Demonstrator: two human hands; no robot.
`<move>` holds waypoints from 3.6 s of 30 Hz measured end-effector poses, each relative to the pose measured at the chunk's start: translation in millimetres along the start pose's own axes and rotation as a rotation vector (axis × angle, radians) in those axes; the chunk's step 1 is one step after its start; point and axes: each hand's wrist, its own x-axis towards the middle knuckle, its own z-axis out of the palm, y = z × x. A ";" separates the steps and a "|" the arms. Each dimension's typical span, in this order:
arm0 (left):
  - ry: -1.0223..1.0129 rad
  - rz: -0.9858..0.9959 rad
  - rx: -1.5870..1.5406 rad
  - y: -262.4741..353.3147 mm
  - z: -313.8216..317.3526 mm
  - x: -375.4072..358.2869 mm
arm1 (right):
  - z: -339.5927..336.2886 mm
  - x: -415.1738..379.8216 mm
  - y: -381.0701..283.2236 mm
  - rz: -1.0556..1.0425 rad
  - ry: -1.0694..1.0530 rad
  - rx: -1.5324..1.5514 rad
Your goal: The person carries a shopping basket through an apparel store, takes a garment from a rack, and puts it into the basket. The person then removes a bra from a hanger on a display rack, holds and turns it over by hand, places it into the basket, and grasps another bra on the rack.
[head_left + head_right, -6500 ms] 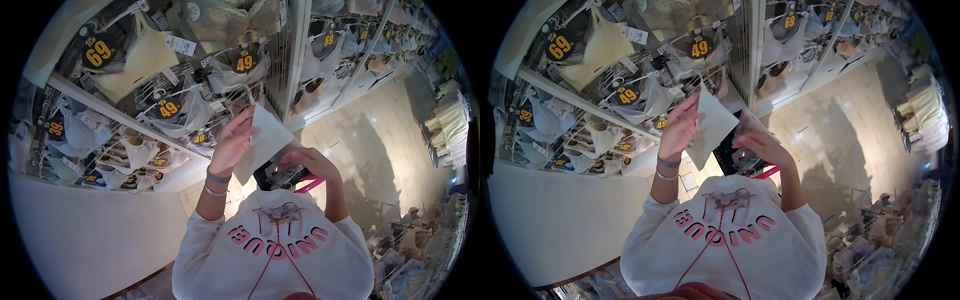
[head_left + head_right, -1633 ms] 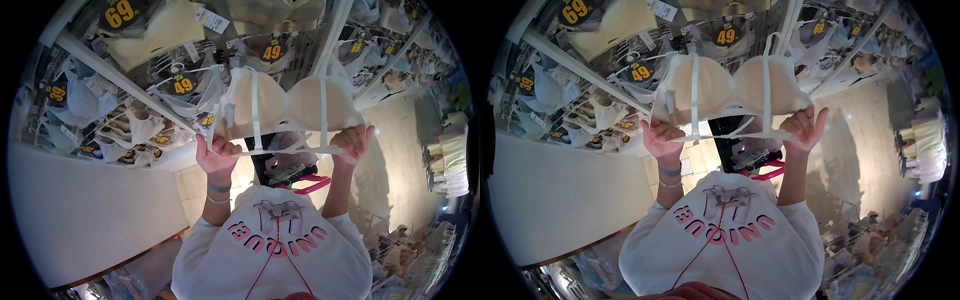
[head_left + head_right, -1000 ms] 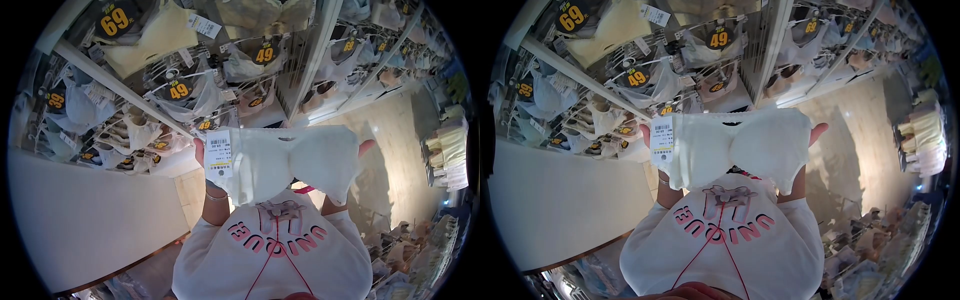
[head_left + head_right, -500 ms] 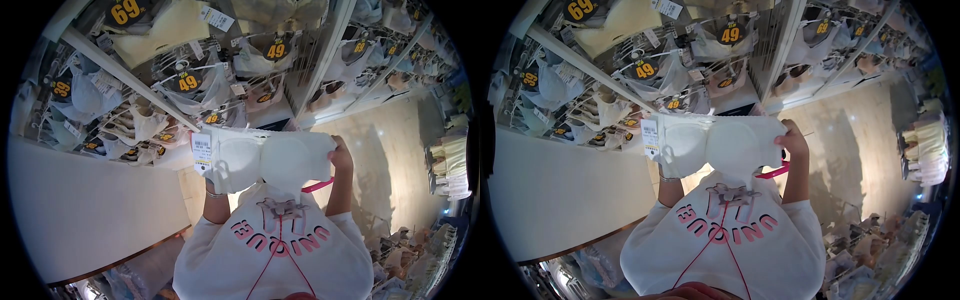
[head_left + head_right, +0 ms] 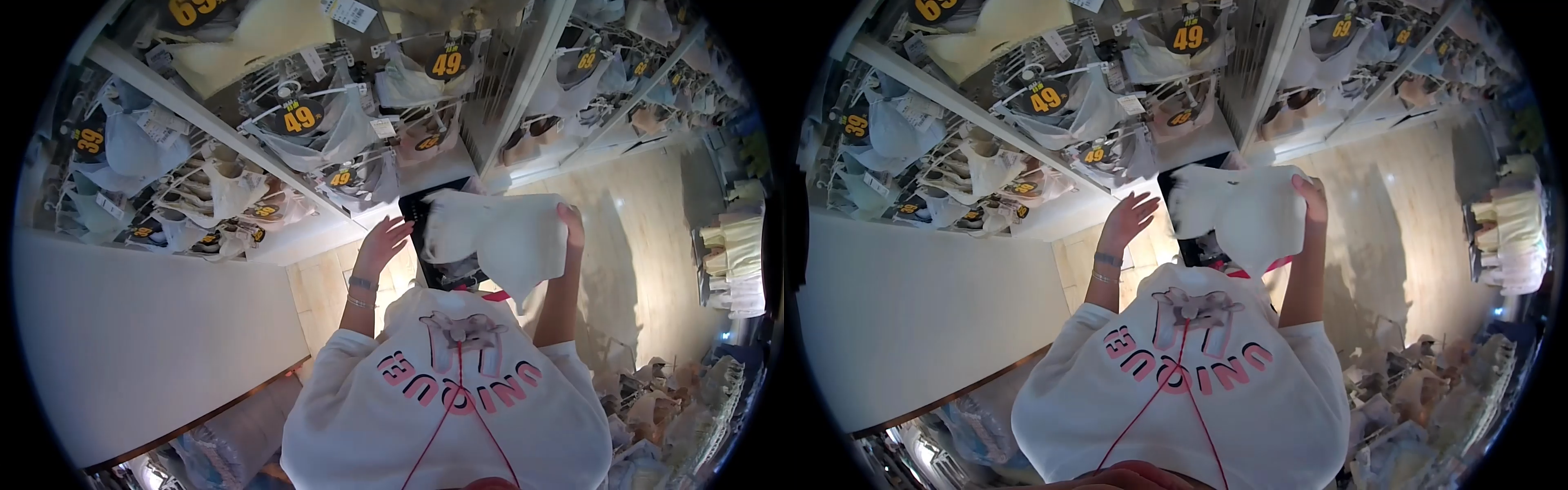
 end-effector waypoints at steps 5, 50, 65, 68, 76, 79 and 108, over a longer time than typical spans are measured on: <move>0.253 0.022 -0.386 -49.1 -89.9 -26.1 | -33.3 2.9 12.8 0.077 0.120 -0.363; -0.047 0.060 0.812 -241.1 13.6 -31.7 | -124.8 151.2 450.9 0.792 0.609 -0.096; -0.158 -0.082 0.978 -218.6 27.3 -25.4 | -172.0 188.3 528.2 0.922 0.295 0.006; -0.156 -0.111 0.952 -213.2 29.8 -26.1 | -118.7 164.1 464.7 0.937 0.294 -0.183; -0.217 -0.049 1.029 -229.8 15.2 -17.6 | -163.8 86.4 506.5 0.487 -1.302 -1.362; -0.217 -0.048 1.056 -227.3 15.4 -16.9 | -130.5 56.6 438.0 0.594 -1.308 -1.348; -0.414 0.121 1.479 -224.2 104.2 8.7 | -165.9 -23.0 214.1 0.573 -0.409 -1.602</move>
